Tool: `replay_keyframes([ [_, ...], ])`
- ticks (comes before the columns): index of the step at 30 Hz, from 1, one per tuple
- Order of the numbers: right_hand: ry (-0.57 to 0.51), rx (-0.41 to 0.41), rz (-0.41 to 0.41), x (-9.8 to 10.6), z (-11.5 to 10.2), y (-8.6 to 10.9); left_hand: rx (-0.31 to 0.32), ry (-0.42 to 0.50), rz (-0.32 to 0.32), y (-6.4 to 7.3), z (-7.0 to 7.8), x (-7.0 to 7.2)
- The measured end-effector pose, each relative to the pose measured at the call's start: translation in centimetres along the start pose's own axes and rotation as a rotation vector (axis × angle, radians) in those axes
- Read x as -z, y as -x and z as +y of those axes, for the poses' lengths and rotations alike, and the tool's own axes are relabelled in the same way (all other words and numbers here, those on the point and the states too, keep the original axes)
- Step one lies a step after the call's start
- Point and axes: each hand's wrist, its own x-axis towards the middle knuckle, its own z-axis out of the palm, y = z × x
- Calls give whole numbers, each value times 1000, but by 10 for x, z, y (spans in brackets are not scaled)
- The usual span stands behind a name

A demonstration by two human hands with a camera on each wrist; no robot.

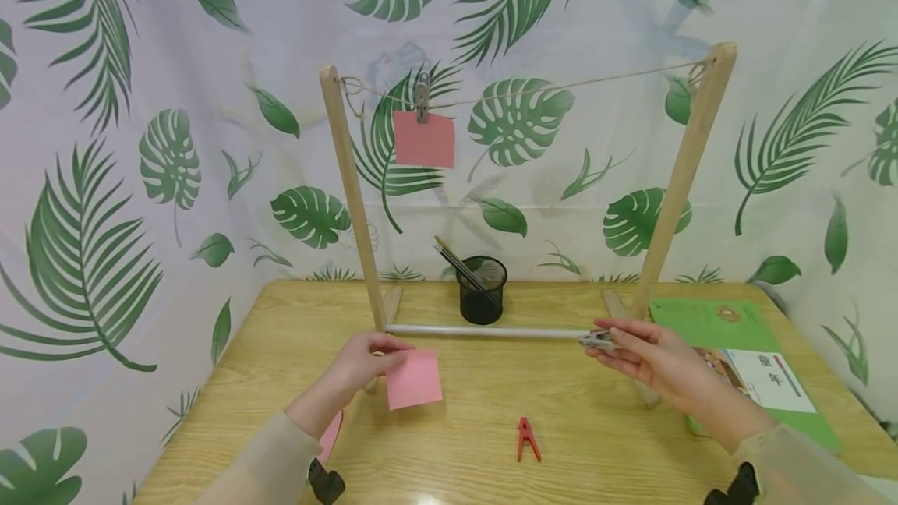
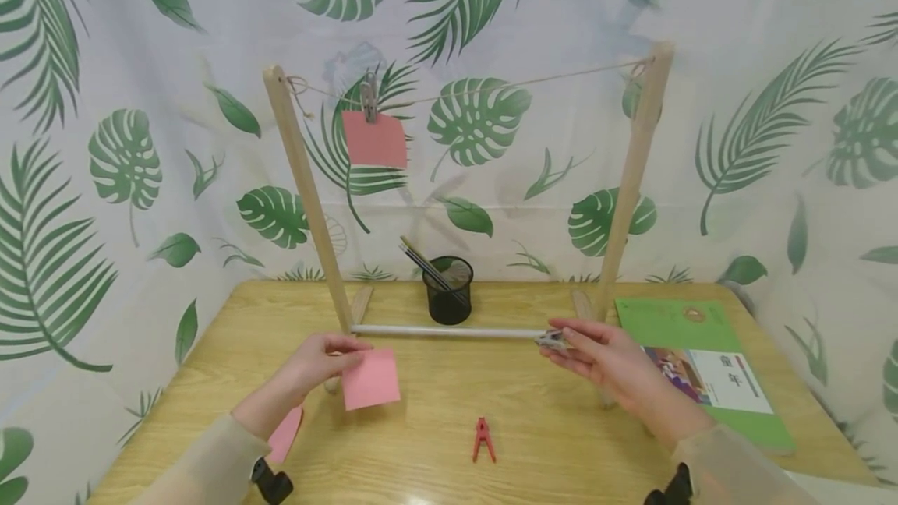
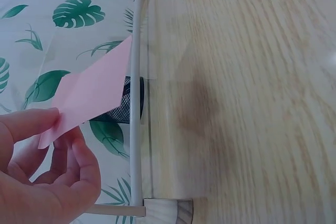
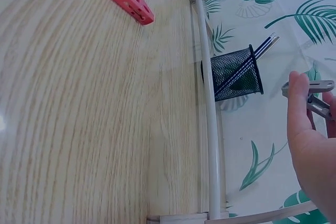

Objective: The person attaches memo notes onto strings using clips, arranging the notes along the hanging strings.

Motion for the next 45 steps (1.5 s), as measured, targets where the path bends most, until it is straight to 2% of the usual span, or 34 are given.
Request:
replay_keyframes([
  [10,-12,1,1,-2,1,-3,-19,26,-8,1,5,2],
  [18,-4,32,-60,-1,1,-7,-22,68,-23,-5,7,2],
  [27,134,50,-29,-2,1,-9,-42,71,-17,-11,16,-2],
  [35,89,132,-43,-1,-1,-12,-49,131,-1,-15,27,-6],
  [39,95,144,-14,-3,-6,-14,-57,164,8,-17,32,-6],
  [45,83,174,-29,-6,-18,-17,-58,223,42,-18,41,-7],
])
